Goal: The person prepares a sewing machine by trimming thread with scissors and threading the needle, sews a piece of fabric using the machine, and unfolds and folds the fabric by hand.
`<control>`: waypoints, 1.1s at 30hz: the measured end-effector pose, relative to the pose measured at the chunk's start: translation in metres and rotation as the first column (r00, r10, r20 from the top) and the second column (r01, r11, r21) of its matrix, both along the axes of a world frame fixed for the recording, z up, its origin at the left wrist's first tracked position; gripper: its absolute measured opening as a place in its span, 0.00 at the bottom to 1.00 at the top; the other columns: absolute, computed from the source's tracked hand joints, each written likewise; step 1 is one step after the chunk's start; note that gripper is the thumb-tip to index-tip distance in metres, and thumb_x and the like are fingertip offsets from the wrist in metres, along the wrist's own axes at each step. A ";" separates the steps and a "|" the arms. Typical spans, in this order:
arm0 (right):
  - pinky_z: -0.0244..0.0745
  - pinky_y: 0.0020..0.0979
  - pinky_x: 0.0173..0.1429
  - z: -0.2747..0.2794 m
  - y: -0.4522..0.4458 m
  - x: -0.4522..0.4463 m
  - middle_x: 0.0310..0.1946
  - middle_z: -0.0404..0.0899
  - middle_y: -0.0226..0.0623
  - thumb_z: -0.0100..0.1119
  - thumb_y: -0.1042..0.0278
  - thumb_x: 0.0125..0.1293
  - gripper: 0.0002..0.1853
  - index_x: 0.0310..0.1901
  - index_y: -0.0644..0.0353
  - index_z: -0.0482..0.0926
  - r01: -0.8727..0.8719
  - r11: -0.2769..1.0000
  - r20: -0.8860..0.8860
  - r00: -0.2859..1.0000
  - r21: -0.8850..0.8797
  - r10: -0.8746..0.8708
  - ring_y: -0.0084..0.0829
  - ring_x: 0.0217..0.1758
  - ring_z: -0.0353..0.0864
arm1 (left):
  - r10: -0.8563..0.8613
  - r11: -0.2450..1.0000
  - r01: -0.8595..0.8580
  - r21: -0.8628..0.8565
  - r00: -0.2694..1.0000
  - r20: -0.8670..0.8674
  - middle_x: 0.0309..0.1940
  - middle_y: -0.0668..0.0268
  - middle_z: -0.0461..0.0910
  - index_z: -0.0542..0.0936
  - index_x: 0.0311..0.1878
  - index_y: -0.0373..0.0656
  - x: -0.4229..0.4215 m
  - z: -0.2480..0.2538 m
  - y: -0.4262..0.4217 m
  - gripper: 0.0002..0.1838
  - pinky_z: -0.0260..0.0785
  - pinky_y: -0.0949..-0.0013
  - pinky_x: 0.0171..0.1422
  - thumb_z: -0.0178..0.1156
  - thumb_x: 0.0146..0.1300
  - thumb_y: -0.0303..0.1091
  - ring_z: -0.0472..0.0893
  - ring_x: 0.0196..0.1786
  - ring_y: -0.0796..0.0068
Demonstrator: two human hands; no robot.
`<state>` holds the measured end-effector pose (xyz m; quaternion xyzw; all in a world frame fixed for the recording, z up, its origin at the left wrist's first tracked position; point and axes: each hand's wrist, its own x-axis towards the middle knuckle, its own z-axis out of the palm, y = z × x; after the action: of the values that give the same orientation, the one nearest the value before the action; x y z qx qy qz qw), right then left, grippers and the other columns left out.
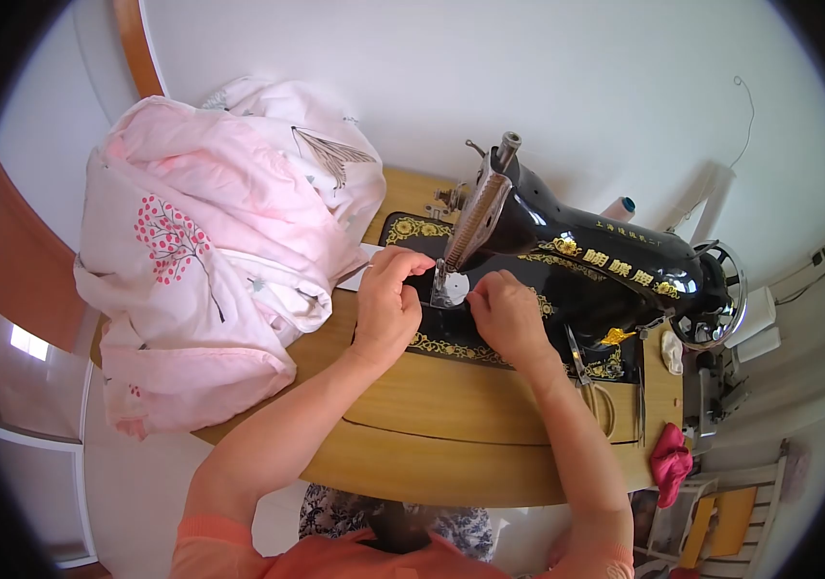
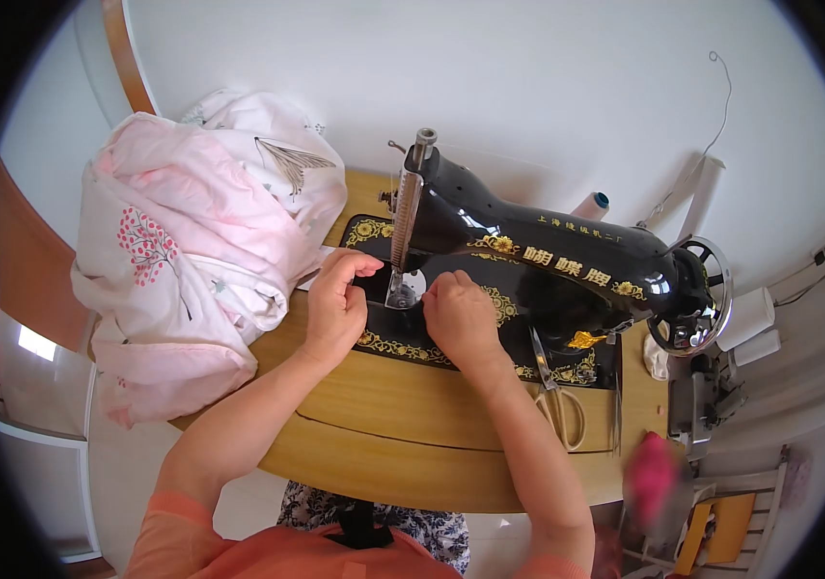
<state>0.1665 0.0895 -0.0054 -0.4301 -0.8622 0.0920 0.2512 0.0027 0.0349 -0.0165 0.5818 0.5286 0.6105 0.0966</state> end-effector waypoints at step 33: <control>0.73 0.24 0.35 0.115 -0.069 0.073 0.31 0.74 0.35 0.62 0.78 0.53 0.04 0.30 0.62 0.76 0.312 0.908 -0.316 0.923 0.279 -0.220 0.27 0.34 0.75 | -0.169 0.899 -0.189 -0.396 0.683 -0.711 0.64 0.39 0.56 0.64 0.66 0.51 0.027 -0.001 -0.023 0.35 0.35 0.32 0.66 0.46 0.61 0.62 0.51 0.70 0.44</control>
<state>0.2396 0.0200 0.1100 -0.4803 -0.7543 -0.0271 0.4468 0.0297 0.0119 -0.0177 0.7358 0.6491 0.1929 0.0029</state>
